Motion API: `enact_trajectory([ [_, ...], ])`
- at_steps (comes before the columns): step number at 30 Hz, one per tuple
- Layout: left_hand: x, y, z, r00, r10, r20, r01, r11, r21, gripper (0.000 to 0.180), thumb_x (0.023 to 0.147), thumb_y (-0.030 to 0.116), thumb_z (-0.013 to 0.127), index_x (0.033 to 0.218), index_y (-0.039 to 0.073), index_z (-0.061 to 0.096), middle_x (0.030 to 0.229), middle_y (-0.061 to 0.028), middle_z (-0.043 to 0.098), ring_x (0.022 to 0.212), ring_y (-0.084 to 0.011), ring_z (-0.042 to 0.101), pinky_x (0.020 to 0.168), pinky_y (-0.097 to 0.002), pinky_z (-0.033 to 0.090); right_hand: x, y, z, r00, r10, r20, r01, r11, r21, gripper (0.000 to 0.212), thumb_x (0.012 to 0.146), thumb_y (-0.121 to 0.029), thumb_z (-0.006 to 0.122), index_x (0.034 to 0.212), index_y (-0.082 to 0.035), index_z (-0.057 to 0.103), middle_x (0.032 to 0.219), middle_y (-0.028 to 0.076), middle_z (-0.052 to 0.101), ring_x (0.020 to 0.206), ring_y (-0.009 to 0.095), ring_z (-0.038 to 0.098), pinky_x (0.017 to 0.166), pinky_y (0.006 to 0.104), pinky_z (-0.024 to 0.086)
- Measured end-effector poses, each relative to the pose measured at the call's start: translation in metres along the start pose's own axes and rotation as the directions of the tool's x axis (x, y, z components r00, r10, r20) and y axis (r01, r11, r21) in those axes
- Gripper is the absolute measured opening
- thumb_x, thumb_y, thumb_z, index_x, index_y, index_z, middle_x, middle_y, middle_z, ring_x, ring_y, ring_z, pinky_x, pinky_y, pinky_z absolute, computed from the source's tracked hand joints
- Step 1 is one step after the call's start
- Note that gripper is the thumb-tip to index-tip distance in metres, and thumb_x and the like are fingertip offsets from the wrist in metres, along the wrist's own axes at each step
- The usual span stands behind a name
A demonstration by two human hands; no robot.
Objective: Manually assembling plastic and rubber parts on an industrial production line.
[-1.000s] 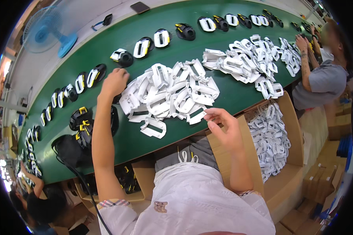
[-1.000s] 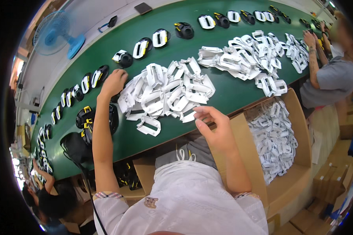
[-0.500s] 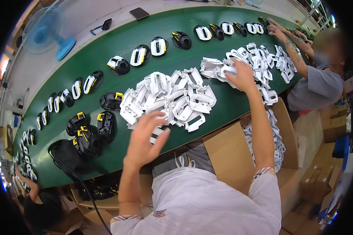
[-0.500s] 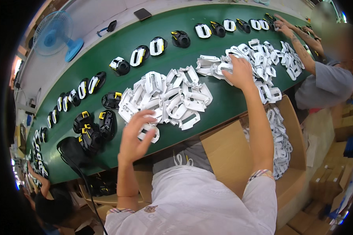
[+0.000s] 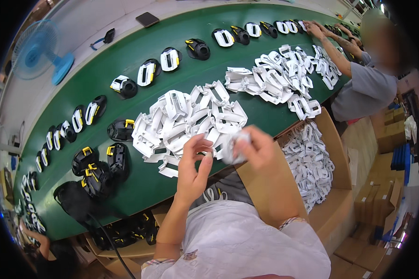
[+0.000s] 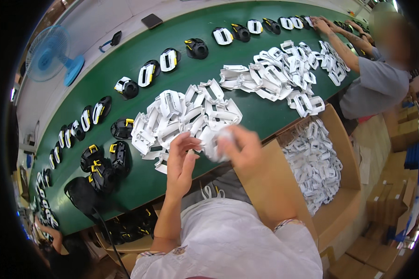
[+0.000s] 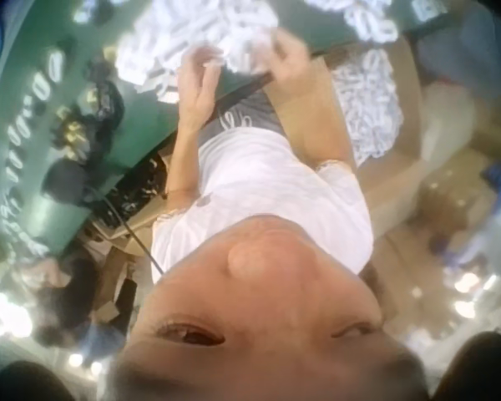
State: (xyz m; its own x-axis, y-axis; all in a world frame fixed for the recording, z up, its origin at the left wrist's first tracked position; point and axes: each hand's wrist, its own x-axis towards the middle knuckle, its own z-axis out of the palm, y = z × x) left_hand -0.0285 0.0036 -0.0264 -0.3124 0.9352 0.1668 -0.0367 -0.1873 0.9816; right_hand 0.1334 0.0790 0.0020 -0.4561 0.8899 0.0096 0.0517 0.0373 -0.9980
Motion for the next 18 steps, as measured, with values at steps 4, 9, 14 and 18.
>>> enact_trajectory([
  [4, 0.005, -0.002, 0.008, 0.972, -0.031, 0.232, -0.020, 0.977, 0.213, 0.018, 0.092, 0.014, 0.049, 0.087, -0.002, 0.056, 0.064, -0.0053, 0.056, 0.054, -0.0108, 0.050, 0.051, -0.0252, 0.040, -0.024, 0.003, 0.025, 1.000, -0.011, -0.008, 0.011, 0.999, -0.035, 0.016, 0.091, -0.014, 0.051, 0.085, 0.000, 0.056, 0.066, 0.004, 0.058, 0.062, 0.007, 0.054, 0.056, 0.0229, 0.042],
  [9, -0.001, 0.004, 0.020, 0.982, -0.033, 0.188, 0.017, 0.996, 0.084, 0.022, 0.093, 0.013, 0.048, 0.076, -0.001, 0.050, 0.054, -0.0026, 0.048, 0.048, -0.0076, 0.042, 0.045, -0.0244, 0.035, -0.025, 0.011, 0.021, 0.973, -0.225, -0.049, 0.201, 0.934, -0.297, 0.022, 0.093, -0.013, 0.048, 0.076, 0.001, 0.055, 0.063, 0.004, 0.057, 0.056, 0.006, 0.048, 0.050, 0.0221, 0.038],
  [14, 0.000, 0.004, 0.019, 0.949, -0.131, 0.286, 0.148, 0.988, -0.036, 0.028, 0.094, 0.012, 0.045, 0.068, 0.001, 0.044, 0.051, -0.0017, 0.045, 0.045, -0.0070, 0.039, 0.041, -0.0242, 0.031, -0.035, 0.026, 0.029, 0.995, -0.072, -0.070, 0.074, 0.997, 0.030, 0.026, 0.092, -0.015, 0.051, 0.072, 0.001, 0.053, 0.056, -0.001, 0.043, 0.053, 0.004, 0.035, 0.045, 0.0236, 0.031],
  [18, -0.007, 0.007, 0.022, 0.968, -0.124, 0.217, 0.125, 0.992, 0.009, 0.031, 0.094, 0.013, 0.043, 0.067, 0.000, 0.043, 0.049, -0.0033, 0.044, 0.043, -0.0073, 0.037, 0.040, -0.0252, 0.030, -0.039, 0.024, 0.036, 0.994, -0.039, -0.102, 0.049, 0.994, 0.099, 0.027, 0.092, -0.013, 0.051, 0.069, 0.001, 0.053, 0.058, 0.003, 0.050, 0.054, 0.007, 0.044, 0.048, 0.0249, 0.036],
])
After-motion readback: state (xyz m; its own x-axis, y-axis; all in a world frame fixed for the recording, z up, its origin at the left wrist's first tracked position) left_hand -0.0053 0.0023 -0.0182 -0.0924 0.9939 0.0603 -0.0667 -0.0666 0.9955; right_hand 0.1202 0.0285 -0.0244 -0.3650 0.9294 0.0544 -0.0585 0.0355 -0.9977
